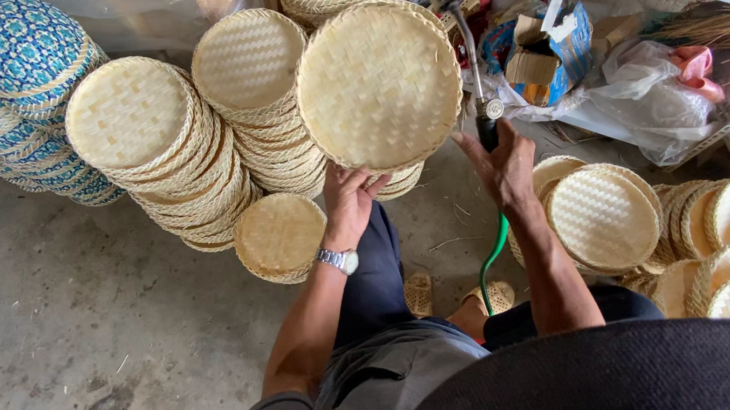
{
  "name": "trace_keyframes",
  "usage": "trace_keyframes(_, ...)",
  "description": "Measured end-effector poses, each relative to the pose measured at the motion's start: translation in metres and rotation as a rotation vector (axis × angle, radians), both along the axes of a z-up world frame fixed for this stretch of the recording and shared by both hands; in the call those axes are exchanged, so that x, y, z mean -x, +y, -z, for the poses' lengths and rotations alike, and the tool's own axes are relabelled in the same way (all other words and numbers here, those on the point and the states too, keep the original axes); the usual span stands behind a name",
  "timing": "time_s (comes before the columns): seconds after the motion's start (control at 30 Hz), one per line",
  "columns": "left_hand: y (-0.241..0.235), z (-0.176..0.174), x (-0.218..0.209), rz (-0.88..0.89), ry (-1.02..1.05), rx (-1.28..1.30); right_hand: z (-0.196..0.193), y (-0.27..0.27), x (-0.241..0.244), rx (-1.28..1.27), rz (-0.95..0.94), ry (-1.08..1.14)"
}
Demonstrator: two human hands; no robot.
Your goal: The person uses a blowtorch to apply heat to the surface of woven baskets. They pick up each basket from a stack, move the flame across the surface, and place the basket back down.
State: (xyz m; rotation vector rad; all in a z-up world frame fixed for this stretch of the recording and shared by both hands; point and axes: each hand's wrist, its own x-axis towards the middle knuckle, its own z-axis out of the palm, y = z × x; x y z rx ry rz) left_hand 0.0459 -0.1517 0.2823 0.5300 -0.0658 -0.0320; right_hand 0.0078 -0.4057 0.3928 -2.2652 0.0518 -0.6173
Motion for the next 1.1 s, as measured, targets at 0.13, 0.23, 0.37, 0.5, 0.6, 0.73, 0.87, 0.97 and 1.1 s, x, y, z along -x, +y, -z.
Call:
trace_keyframes(0.13, -0.025, 0.020, 0.014, 0.043, 0.013, 0.055, 0.005, 0.017, -0.007, -0.252, -0.022, -0.090)
trace_keyframes(0.23, -0.032, 0.022, 0.026, 0.099, 0.009, 0.042, 0.001, 0.023, -0.012, -0.319, 0.021, -0.008)
trace_keyframes(0.37, -0.013, 0.008, 0.030, 0.019, 0.055, -0.297, -0.013, 0.006, -0.021, -0.235, -0.046, -0.072)
trace_keyframes(0.5, 0.042, -0.012, 0.025, -0.369, -0.186, -0.896, -0.023, -0.017, -0.021, -0.147, -0.158, -0.027)
trace_keyframes(0.6, 0.082, -0.034, 0.005, -0.283, -0.294, -1.175, -0.025, -0.022, -0.022, -0.039, -0.213, 0.044)
trace_keyframes(0.73, 0.113, -0.061, -0.004, -0.015, -0.337, -1.522, -0.026, -0.016, -0.025, -0.005, -0.267, 0.065)
trace_keyframes(0.87, 0.122, -0.076, 0.001, 0.062, -0.270, -1.471, -0.027, -0.007, -0.029, 0.000, -0.264, 0.051)
trace_keyframes(0.97, 0.123, -0.077, 0.007, 0.051, -0.094, -1.376, -0.033, -0.011, -0.023, 0.029, -0.252, -0.015)
trace_keyframes(1.1, 0.127, -0.070, 0.006, -0.123, -0.062, -1.156, -0.040, -0.014, 0.002, 0.142, -0.272, -0.098)
